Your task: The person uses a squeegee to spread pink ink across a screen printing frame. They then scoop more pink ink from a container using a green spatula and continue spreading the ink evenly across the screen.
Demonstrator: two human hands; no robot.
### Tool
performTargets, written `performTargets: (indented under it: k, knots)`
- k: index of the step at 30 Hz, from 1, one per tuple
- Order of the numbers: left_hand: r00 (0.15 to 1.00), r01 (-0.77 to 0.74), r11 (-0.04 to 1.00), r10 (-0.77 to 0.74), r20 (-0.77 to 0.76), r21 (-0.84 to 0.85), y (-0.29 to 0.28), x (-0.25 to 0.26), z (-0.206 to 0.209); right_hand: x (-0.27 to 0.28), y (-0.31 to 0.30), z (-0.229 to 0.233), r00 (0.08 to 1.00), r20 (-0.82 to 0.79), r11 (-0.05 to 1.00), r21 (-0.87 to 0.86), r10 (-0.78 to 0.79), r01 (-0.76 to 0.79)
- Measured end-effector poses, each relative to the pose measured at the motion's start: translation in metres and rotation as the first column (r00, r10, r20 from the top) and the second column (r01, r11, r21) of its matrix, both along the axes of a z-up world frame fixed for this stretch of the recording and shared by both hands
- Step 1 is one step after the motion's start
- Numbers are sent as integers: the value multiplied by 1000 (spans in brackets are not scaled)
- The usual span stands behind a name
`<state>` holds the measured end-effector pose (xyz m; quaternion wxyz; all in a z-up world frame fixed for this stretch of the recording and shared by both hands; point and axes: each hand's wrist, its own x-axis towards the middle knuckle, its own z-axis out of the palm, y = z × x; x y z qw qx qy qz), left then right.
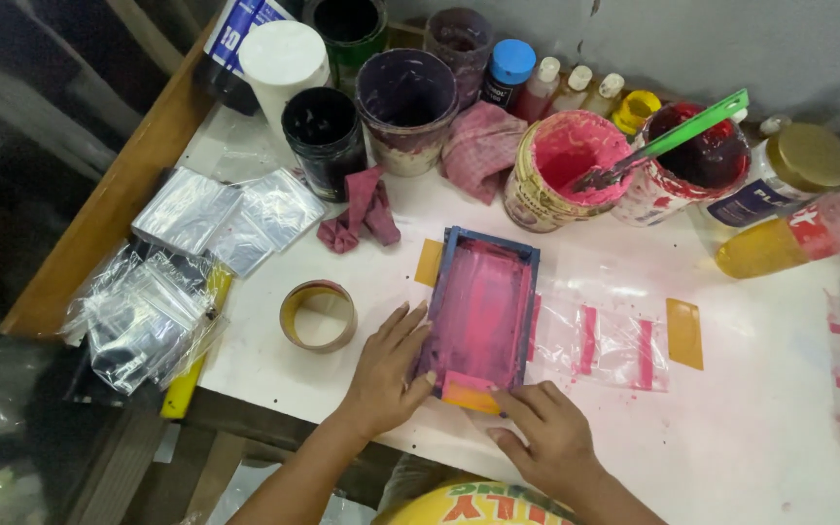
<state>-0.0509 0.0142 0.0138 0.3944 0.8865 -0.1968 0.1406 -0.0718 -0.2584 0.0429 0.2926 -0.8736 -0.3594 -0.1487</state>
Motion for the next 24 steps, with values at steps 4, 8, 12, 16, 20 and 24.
performTargets:
  k: [4,8,12,16,20,24]
  knots:
    - [995,44,997,-37,-97,69,1,-2,0,15,27,20,985,61,985,-55,165,-161]
    - [983,60,984,-29,-182,170,-2,-3,1,22,36,16,981,91,959,-243,169,-143]
    - [988,31,988,-7,-154,153,-4,-2,7,32,27,-4,997,29,963,-260,78,-68]
    - [932,75,975,7,-362,211,-4,4,15,55,19,-24,972,-203,941,-335,-122,48]
    - [925,97,953,19,-378,286,-3,8,15,69,18,-23,983,-135,927,-370,-122,64]
    - [934,83,959,19,-358,270,-3,9,17,67,21,-14,968,-186,929,-357,-171,95]
